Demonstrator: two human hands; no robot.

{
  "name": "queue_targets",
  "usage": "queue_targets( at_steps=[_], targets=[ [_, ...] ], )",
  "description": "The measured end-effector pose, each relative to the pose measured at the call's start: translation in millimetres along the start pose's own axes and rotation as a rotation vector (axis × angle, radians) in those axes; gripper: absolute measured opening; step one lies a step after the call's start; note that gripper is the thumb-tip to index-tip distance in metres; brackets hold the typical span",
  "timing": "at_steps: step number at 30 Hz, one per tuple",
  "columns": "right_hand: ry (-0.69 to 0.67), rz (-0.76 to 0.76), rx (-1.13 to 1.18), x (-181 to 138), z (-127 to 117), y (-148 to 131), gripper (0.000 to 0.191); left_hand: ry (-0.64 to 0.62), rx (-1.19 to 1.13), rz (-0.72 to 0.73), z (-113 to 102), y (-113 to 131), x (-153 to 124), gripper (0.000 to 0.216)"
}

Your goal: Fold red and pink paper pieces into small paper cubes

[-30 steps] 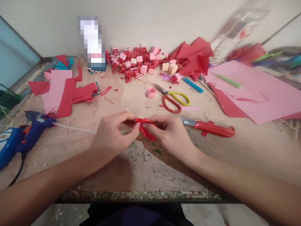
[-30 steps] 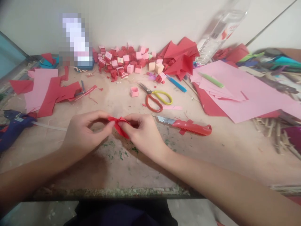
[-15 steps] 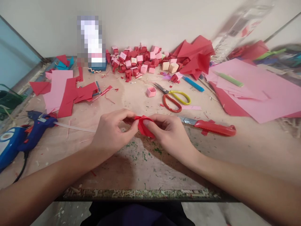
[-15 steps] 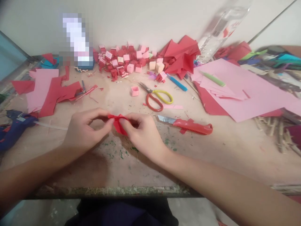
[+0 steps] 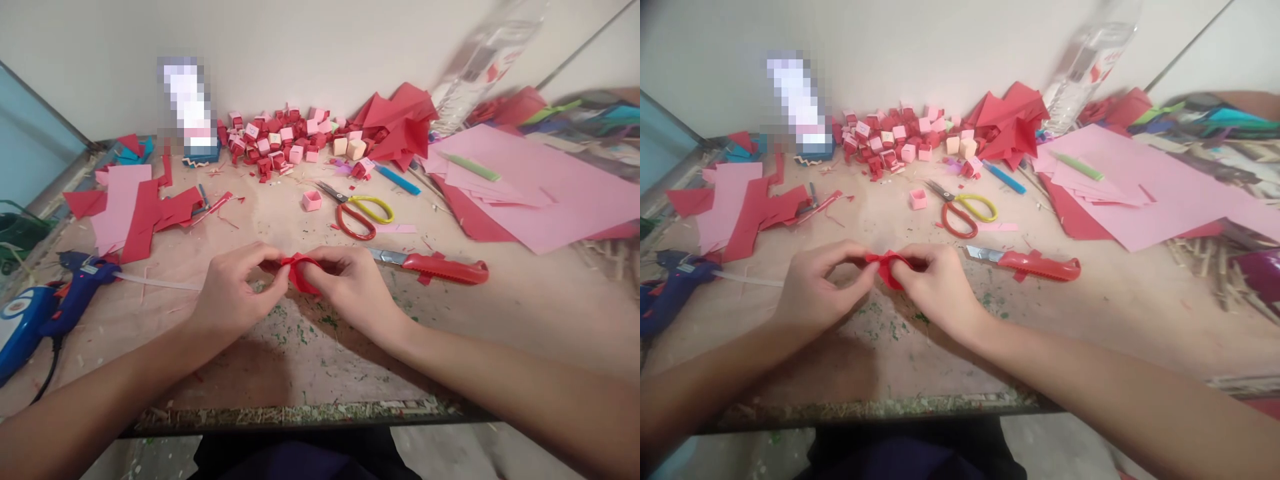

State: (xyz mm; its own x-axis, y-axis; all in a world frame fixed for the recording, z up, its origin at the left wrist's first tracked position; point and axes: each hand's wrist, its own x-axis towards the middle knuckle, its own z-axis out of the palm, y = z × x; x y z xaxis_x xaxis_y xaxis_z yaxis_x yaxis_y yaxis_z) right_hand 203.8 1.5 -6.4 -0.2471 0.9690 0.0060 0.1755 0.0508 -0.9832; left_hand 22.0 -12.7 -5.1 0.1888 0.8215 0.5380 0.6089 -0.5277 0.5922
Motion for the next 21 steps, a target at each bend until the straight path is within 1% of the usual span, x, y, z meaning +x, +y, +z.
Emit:
queue_targets(
  at_steps=[4, 10, 16, 21],
  targets=[
    [-0.017, 0.006, 0.012, -0.2, 0.0, -0.6, 0.019, 0.0, 0.032, 0.006, -1.0, 1.1, -0.9, 0.009],
    [-0.055, 0.026, -0.001, -2.2, 0.0, 1.8, 0.017, -0.017, 0.019, -0.017, -0.9, 2.1, -1.1, 0.009],
    [-0.038, -0.007, -0.05, -2.3, 0.2, 3.8, 0.018, -0.014, 0.038, -0.015, -0.9, 3.0, -1.7, 0.008],
    [-0.022, -0.008, -0.039, -1.0, 1.0, 1.6, 0.019, -0.013, 0.025, -0.009, -0.3, 3.4, -0.6, 0.01]
  ],
)
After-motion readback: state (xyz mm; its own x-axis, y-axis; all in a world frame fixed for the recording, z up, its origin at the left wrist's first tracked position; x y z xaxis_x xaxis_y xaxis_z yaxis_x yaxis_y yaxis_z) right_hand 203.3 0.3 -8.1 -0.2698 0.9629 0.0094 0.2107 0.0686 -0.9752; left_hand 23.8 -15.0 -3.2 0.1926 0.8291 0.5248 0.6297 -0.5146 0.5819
